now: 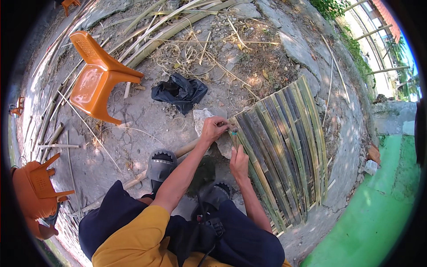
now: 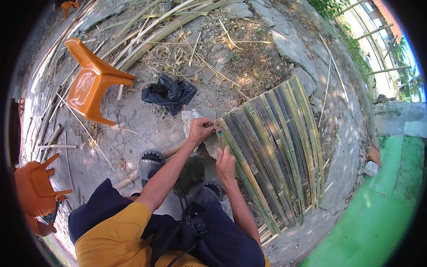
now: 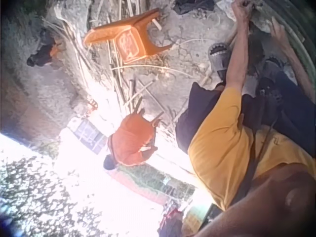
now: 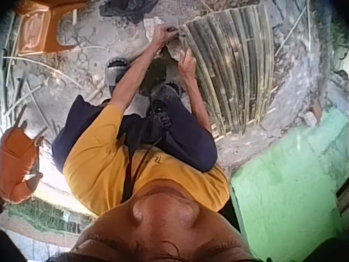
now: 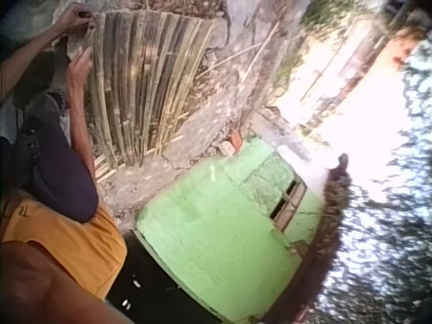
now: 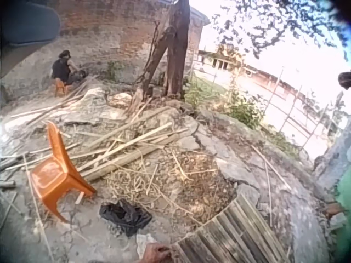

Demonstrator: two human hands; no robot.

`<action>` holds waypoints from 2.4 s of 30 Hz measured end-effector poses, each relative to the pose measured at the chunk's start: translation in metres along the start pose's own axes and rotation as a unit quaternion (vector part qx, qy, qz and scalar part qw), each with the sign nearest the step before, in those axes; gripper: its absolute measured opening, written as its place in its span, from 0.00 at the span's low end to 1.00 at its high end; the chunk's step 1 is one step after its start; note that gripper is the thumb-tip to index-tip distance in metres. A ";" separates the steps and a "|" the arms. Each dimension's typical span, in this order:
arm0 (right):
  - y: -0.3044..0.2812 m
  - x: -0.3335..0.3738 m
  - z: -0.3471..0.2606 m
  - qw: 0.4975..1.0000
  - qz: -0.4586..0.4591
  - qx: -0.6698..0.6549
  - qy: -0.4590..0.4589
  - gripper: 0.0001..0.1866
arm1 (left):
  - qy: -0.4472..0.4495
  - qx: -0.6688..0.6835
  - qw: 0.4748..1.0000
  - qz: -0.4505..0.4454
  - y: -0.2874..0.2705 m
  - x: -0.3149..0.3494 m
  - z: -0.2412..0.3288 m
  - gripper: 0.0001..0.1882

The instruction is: The person aligns bamboo strips on a wooden support frame and secures them with a hammer and nails.

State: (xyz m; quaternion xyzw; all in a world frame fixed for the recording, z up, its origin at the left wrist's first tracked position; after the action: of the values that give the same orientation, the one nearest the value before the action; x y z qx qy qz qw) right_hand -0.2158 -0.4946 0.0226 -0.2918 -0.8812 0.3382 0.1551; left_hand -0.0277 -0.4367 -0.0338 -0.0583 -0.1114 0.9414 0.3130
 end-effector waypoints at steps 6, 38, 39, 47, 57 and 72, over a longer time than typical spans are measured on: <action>-0.008 -0.002 -0.010 0.998 0.067 -0.003 -0.017 0.14 | -0.003 0.004 1.000 -0.004 0.000 -0.001 0.007 0.06; -0.018 0.000 -0.013 0.994 0.098 -0.028 -0.035 0.16 | 0.006 -0.025 1.000 -0.003 0.000 -0.002 0.012 0.08; -0.018 0.002 -0.010 0.994 0.098 -0.024 -0.035 0.16 | 0.002 -0.015 1.000 0.000 0.000 -0.002 0.011 0.08; -0.034 0.003 -0.052 0.980 0.148 -0.059 -0.123 0.18 | -0.039 -0.012 0.999 -0.011 -0.003 0.001 0.006 0.08; -0.015 0.005 -0.030 0.989 0.112 -0.041 -0.086 0.18 | -0.053 -0.003 0.999 -0.008 -0.004 -0.001 0.003 0.06; -0.005 0.014 0.010 0.996 0.066 -0.055 0.027 0.13 | 0.112 -0.073 0.991 -0.008 -0.001 0.008 0.029 0.28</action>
State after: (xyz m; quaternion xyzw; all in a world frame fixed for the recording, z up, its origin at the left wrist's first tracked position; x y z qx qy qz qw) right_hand -0.2334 -0.4942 0.0204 -0.3665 -0.8728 0.2905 0.1396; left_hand -0.0386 -0.4362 -0.0054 -0.1853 -0.1448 0.9157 0.3258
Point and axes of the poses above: each hand's wrist, its own x-axis away from the middle knuckle, its own y-axis out of the palm, z = x × y, the point moved 9 cm from there along -x, towards the middle knuckle, and after that the axes turned 1 degree about -y, right-handed, at the moved point
